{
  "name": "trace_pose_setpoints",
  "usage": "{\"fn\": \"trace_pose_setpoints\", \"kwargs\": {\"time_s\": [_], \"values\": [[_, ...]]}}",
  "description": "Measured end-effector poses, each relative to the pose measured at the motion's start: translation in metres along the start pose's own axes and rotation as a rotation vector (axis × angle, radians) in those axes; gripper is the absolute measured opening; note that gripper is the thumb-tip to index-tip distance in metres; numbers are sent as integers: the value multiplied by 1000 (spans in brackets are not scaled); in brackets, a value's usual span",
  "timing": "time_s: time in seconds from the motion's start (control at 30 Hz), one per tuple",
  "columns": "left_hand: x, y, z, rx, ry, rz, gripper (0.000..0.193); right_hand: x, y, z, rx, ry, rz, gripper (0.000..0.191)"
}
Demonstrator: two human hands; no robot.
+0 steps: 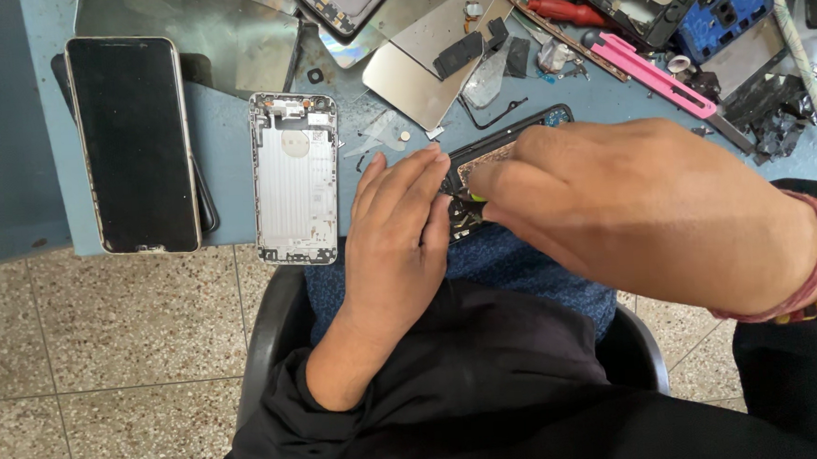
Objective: The person holds an opened smartphone on a cluttered workbench and uses a green-handled pry tool to work along the edge of the phone's internal battery compartment, steadying the phone with the other hand and repositioning the tool around the component throughout the clip.
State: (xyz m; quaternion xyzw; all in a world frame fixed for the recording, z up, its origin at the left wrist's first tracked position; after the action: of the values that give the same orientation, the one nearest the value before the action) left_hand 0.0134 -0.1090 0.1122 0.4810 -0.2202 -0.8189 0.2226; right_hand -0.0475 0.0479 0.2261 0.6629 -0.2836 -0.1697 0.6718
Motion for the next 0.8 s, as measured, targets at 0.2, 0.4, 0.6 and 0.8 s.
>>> {"fn": "trace_pose_setpoints", "kwargs": {"time_s": [0.2, 0.4, 0.6, 0.8], "values": [[0, 0, 0, 0, -6, 6, 37, 4, 0, 0, 2, 69, 62, 31], [0, 0, 0, 0, 2, -1, 36, 1, -1, 2, 3, -10, 61, 31], [-1, 1, -1, 4, 1, -5, 36, 5, 0, 1, 15, 113, -23, 31], [0, 0, 0, 0, 1, 1, 36, 4, 1, 3, -1, 24, -53, 32]]}}
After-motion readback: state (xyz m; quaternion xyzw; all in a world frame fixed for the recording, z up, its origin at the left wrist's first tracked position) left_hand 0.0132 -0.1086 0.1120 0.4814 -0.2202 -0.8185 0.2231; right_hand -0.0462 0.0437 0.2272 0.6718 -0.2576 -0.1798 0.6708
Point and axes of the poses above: each hand's wrist, its own z-axis towards the middle knuckle, its own y-axis out of the back of the hand, x = y × z, the point moved 4 cm from there along z, towards the middle knuckle, and after that the axes turned 10 degrees about -y, right-handed, at the moved point
